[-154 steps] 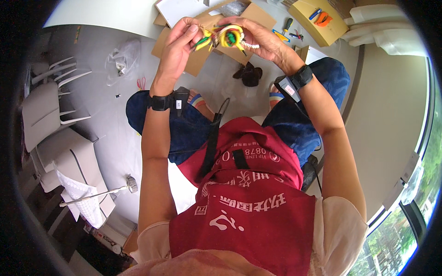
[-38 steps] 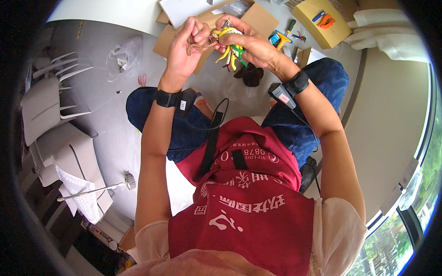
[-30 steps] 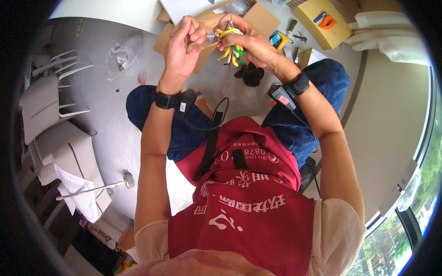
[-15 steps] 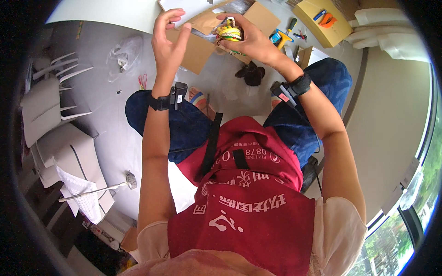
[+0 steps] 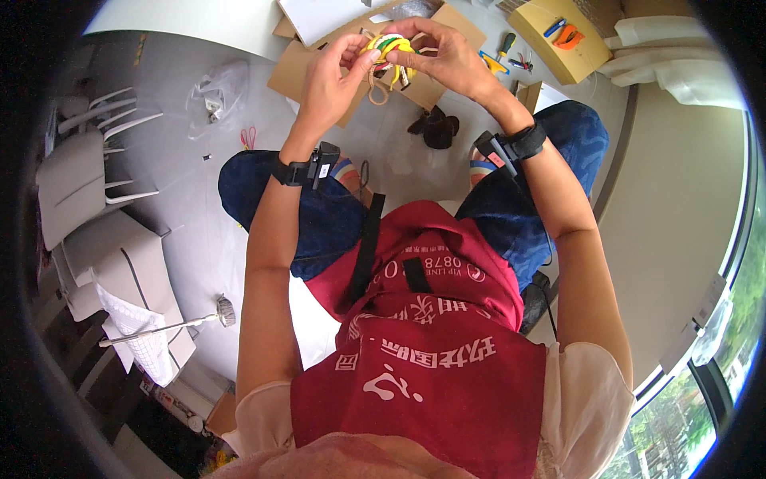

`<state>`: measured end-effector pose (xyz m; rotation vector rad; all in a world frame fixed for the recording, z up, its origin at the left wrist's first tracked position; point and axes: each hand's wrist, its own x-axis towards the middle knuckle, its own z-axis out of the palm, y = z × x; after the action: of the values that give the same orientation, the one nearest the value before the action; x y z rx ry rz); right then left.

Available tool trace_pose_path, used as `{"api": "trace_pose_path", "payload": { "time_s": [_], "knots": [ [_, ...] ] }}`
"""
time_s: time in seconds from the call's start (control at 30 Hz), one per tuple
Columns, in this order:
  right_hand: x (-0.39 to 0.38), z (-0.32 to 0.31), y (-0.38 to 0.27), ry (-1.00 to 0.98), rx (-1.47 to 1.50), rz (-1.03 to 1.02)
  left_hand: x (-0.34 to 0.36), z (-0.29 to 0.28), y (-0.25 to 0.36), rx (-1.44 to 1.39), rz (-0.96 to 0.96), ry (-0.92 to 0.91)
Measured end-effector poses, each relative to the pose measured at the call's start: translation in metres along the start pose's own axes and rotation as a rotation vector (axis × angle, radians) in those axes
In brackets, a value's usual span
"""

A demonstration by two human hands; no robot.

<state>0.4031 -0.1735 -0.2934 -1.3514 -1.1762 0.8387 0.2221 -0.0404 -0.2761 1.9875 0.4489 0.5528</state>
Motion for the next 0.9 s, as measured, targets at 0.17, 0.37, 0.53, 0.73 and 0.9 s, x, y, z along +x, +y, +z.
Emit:
{"api": "trace_pose_path", "payload": {
  "time_s": [0.17,0.37,0.53,0.73,0.9],
  "knots": [
    [-0.005,0.002,-0.011,-0.029,0.493,0.244,0.006,-0.009,-0.008,-0.447,-0.173,-0.118],
    [-0.002,0.011,0.010,0.122,0.255,0.149,0.005,-0.001,-0.003,-0.324,-0.194,-0.051],
    [-0.007,0.025,0.008,0.157,0.240,0.177,0.003,0.010,-0.007,-0.490,-0.389,0.062],
    [-0.006,0.009,0.014,-0.013,0.769,0.363,0.011,0.001,-0.022,-0.764,-0.409,-0.074],
    [0.001,0.005,0.008,-0.067,0.654,0.380,0.010,-0.002,-0.031,-0.670,-0.417,-0.056]
  ]
}}
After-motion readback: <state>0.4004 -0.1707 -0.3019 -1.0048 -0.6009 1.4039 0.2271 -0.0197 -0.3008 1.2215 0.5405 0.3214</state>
